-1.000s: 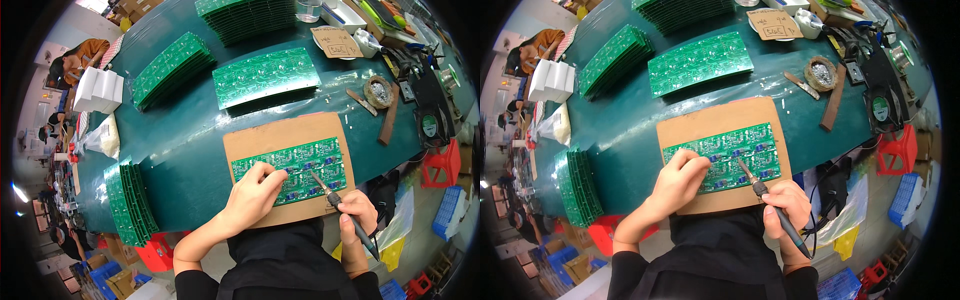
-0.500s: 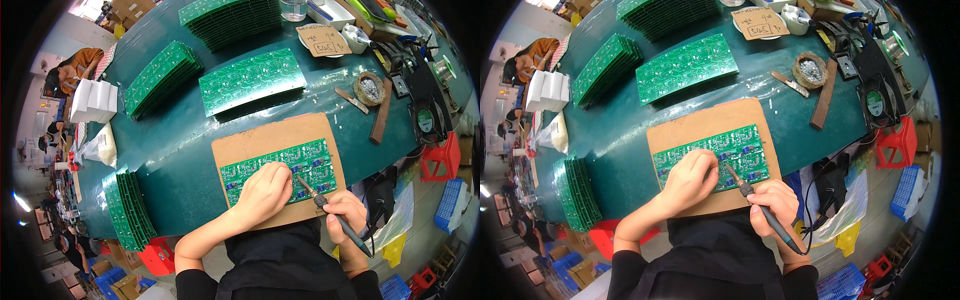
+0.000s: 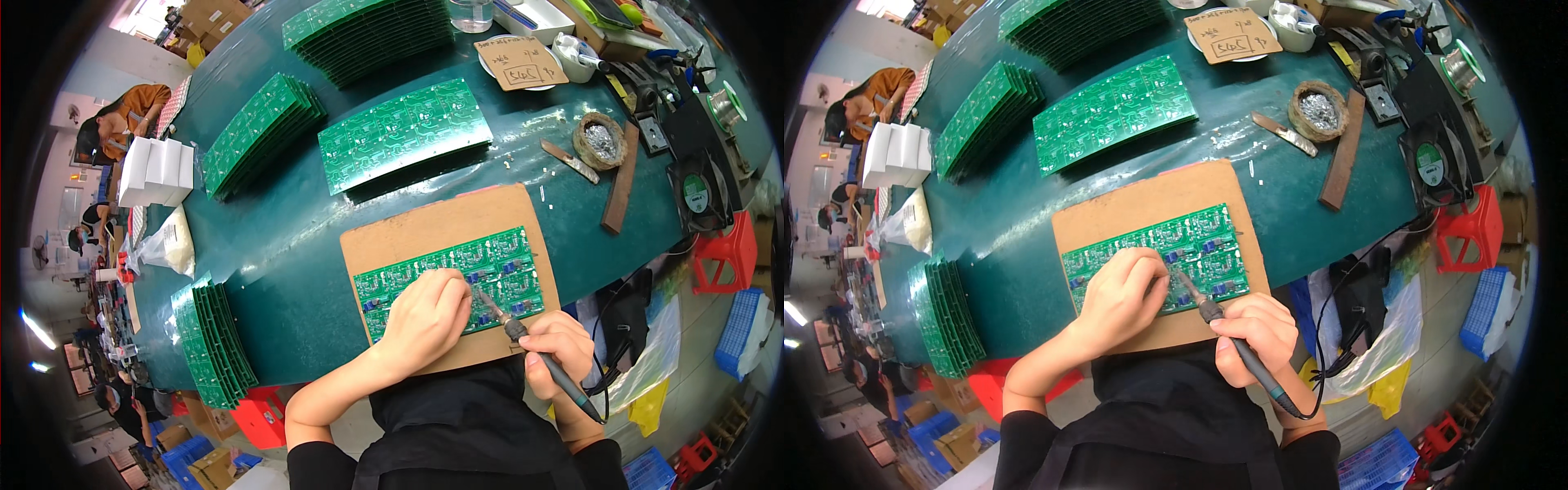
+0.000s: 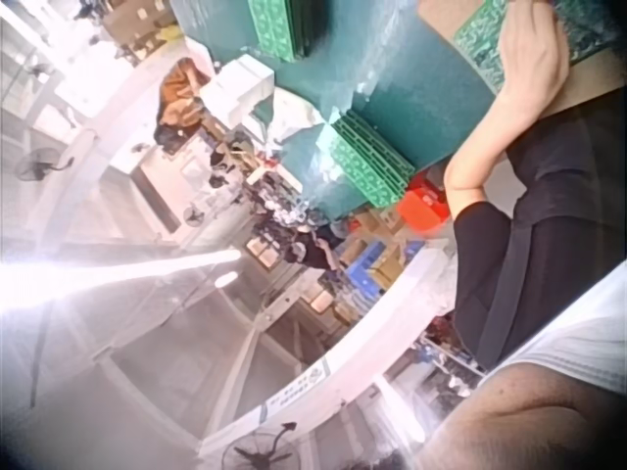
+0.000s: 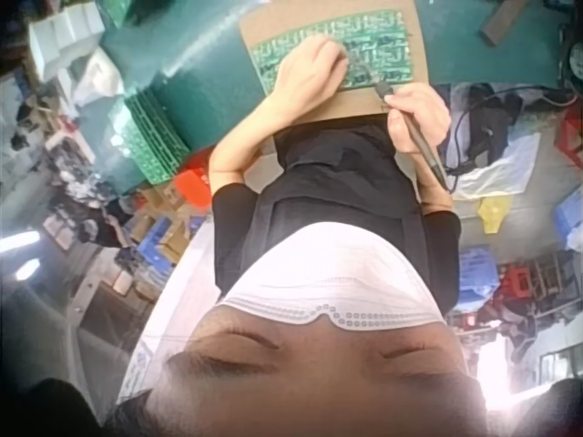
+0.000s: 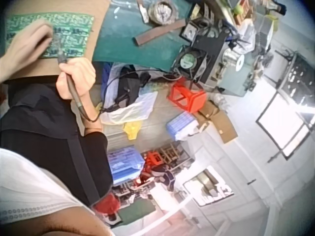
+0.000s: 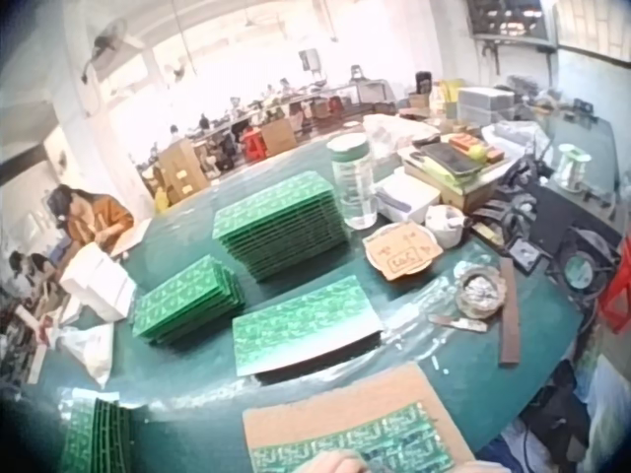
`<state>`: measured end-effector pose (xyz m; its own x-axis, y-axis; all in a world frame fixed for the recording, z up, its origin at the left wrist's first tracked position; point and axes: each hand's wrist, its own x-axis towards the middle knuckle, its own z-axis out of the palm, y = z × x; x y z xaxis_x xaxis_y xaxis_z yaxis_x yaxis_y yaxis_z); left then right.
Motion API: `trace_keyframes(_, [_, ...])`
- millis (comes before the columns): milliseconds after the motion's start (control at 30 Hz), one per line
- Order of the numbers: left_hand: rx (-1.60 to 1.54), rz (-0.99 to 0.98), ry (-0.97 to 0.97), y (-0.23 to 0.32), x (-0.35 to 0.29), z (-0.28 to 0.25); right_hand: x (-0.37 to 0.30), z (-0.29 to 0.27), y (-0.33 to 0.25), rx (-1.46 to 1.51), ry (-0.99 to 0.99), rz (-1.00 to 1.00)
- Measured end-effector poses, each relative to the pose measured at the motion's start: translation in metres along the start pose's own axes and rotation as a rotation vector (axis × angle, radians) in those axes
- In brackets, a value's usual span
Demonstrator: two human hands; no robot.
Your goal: The person solders electronic components onto circuit boards using a soldering iron, places completed boards onto a stack, and straightens stacks of circuit boards on the workbench by hand.
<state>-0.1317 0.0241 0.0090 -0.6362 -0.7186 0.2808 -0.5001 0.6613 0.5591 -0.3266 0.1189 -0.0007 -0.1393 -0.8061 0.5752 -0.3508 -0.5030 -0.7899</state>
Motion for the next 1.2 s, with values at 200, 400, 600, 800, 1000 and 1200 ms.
trace_keyframes(200, [-0.062,-0.029,-0.034,0.003,0.002,-0.012,0.004,-0.015,-0.002,-0.012,0.057,0.007])
trace_keyframes(400, [-0.315,-0.169,0.126,0.022,0.023,-0.042,0.003,-0.032,0.004,-0.06,0.124,0.019])
trace_keyframes(600, [-0.233,-0.058,0.001,0.014,0.029,0.001,0.001,-0.035,0.007,-0.055,0.114,0.016])
trace_keyframes(800, [-0.098,0.036,-0.017,0.01,0.029,0.021,-0.001,-0.033,0.008,-0.063,0.09,0.045])
trace_keyframes(1000, [-0.02,0.056,-0.005,0.015,0.029,0.027,0.004,-0.036,0.009,-0.044,0.027,0.018])
trace_keyframes(1200, [0.101,0.099,0.049,0.017,0.023,0.028,0.008,-0.044,0.015,-0.138,0.082,-0.019])
